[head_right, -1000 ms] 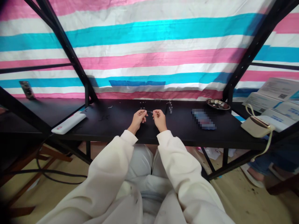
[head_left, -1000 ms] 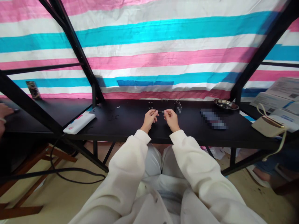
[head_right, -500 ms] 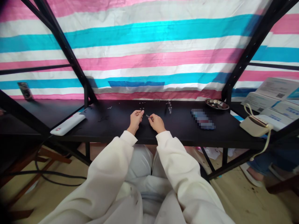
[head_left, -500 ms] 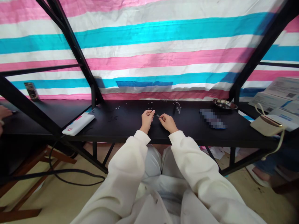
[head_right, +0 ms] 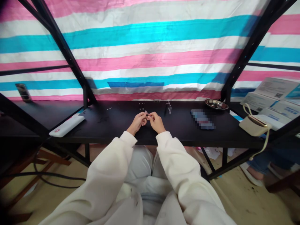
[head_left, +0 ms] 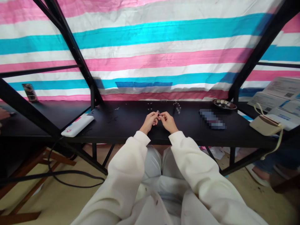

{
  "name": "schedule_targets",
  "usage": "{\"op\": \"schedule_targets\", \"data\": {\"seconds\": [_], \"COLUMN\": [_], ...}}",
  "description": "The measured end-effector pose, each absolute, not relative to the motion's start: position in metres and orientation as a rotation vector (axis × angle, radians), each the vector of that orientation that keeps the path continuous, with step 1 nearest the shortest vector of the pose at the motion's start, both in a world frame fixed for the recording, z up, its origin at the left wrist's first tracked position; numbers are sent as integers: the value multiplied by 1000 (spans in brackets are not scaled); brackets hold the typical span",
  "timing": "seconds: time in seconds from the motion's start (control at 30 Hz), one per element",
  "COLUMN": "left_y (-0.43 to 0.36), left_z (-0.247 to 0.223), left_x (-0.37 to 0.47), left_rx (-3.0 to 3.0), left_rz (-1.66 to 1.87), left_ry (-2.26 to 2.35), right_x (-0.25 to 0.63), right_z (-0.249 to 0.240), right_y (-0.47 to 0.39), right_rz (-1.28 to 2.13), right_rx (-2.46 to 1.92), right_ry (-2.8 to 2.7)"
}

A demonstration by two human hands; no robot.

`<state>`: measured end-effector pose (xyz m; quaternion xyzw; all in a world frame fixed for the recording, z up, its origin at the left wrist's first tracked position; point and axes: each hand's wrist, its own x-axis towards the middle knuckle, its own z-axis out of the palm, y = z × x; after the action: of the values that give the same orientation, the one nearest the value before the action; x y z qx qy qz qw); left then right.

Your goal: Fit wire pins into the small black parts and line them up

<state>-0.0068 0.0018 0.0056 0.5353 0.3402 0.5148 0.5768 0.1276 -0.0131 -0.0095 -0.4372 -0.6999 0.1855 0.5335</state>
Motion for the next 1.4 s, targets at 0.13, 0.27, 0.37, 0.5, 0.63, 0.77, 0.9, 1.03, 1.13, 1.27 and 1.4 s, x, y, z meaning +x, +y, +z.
{"op": "schedule_targets", "data": {"seconds": [0.13, 0.27, 0.37, 0.5, 0.63, 0.77, 0.9, 1.03, 1.13, 1.27, 1.4], "left_y": [2, 2, 3, 2, 1, 1, 3, 5, 6, 5, 4], "left_z": [5, 3, 3, 4, 7, 8, 8, 6, 4, 4, 6], "left_x": [-8, -8, -8, -7, -7, -8, -9, -9, -9, -9, -8], "left_rx": [1293, 1338, 1321, 1287, 1249, 1197, 1189, 1196, 1196, 1197, 1204], "left_rz": [1249, 1306, 1288, 1248, 1250, 1305, 1315, 1319, 1316, 1311, 1303], "left_ry": [857, 890, 876, 852, 878, 946, 955, 956, 960, 967, 969], "right_x": [129, 129, 129, 132, 141, 158, 178, 195, 202, 208, 210], "right_z": [-12, -12, -9, -2, 6, 9, 2, -6, -9, -11, -14], "right_y": [-11, -10, -8, -2, 7, 16, 19, 19, 20, 23, 25], "right_rz": [452, 399, 384, 415, 381, 292, 254, 236, 198, 163, 141], "right_rx": [-1048, -1028, -1022, -1063, -1118, -1186, -1268, -1388, -1513, -1622, -1670], "right_ry": [-1712, -1821, -1892, -1969, -2005, -1974, -1853, -1676, -1554, -1480, -1463]}}
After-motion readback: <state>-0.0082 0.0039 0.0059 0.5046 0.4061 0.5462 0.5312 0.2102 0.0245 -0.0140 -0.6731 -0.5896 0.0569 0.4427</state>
